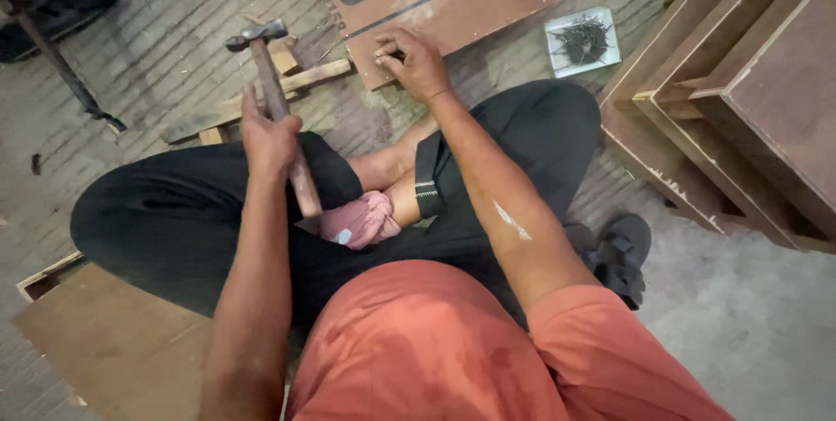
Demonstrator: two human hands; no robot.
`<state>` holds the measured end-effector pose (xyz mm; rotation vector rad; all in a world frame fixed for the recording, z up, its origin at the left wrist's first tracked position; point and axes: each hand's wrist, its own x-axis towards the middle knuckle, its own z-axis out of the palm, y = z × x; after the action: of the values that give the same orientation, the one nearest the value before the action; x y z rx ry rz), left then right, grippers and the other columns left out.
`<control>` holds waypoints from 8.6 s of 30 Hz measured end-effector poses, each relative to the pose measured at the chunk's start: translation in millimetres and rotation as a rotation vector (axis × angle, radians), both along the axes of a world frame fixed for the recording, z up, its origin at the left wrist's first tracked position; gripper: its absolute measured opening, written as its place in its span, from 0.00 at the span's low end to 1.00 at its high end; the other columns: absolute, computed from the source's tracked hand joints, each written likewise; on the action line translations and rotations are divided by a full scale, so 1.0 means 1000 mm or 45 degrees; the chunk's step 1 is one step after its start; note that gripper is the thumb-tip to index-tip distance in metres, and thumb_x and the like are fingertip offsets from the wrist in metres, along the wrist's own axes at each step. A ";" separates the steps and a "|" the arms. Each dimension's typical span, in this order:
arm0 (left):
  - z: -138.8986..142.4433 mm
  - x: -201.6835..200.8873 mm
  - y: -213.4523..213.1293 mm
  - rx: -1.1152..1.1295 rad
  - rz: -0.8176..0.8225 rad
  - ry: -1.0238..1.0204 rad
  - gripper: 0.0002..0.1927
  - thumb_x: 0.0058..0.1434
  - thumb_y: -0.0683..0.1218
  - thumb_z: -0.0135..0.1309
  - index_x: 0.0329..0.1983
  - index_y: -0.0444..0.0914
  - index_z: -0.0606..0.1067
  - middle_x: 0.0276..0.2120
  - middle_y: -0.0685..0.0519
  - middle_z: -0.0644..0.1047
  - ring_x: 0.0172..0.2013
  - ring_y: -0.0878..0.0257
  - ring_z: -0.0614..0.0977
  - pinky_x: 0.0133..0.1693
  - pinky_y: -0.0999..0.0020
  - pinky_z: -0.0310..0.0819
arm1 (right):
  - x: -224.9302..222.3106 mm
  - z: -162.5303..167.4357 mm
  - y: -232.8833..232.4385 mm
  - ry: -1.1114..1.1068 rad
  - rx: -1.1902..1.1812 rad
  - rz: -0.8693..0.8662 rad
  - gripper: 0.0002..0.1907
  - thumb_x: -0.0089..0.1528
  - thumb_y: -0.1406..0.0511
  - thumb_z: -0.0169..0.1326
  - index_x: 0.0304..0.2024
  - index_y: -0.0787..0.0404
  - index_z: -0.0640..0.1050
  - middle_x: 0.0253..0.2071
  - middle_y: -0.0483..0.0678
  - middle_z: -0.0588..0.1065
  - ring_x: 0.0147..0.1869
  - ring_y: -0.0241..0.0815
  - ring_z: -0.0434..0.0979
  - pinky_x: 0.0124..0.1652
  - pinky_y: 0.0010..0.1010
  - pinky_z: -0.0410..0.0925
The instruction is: The person sits on the floor and assembles a small wooden box by attaching small wooden blocks to its corners. They use a hammer to drive nails into the blocks, securing them to the box. The person repeatedly picks up nails, positions the blocks, and hammers them in place.
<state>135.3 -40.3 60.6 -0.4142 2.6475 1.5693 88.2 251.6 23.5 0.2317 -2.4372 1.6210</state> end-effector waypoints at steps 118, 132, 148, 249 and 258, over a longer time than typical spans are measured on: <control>0.157 0.074 0.046 0.563 -0.712 0.450 0.30 0.75 0.52 0.45 0.76 0.35 0.59 0.30 0.55 0.75 0.25 0.70 0.73 0.29 0.74 0.69 | 0.008 -0.067 -0.058 -0.332 -1.187 -0.854 0.31 0.59 0.58 0.65 0.59 0.69 0.73 0.55 0.53 0.76 0.58 0.44 0.75 0.58 0.35 0.67; 0.176 0.081 0.031 0.547 -0.661 0.249 0.26 0.74 0.55 0.42 0.67 0.34 0.66 0.25 0.55 0.74 0.19 0.69 0.73 0.24 0.74 0.69 | 0.008 -0.066 -0.061 -0.252 -1.123 -0.870 0.31 0.59 0.60 0.64 0.60 0.69 0.72 0.56 0.54 0.76 0.57 0.45 0.76 0.57 0.34 0.69; 0.131 0.085 0.020 0.752 -0.512 0.338 0.19 0.74 0.56 0.49 0.49 0.33 0.71 0.29 0.48 0.74 0.24 0.65 0.73 0.27 0.71 0.67 | 0.006 -0.062 -0.056 -0.352 -1.092 -0.849 0.30 0.60 0.59 0.63 0.60 0.69 0.73 0.56 0.54 0.76 0.58 0.46 0.76 0.58 0.36 0.67; 0.046 -0.007 0.056 -0.844 -0.501 -0.478 0.36 0.58 0.55 0.53 0.71 0.46 0.66 0.58 0.36 0.72 0.54 0.37 0.77 0.53 0.45 0.72 | 0.007 0.000 0.299 -0.856 1.261 -0.540 0.19 0.61 0.65 0.57 0.52 0.37 0.82 0.56 0.53 0.70 0.64 0.57 0.68 0.58 0.51 0.64; 0.047 -0.007 0.058 -0.837 -0.501 -0.457 0.35 0.58 0.55 0.53 0.71 0.46 0.66 0.58 0.37 0.72 0.54 0.38 0.77 0.51 0.45 0.72 | -0.006 -0.017 0.310 -0.942 0.975 -0.789 0.16 0.66 0.55 0.55 0.51 0.55 0.78 0.56 0.58 0.72 0.63 0.61 0.71 0.58 0.50 0.65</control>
<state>127.8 17.8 107.9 -0.1457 2.6590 0.4484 82.1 561.8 6.7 -1.0855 -3.0604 0.4916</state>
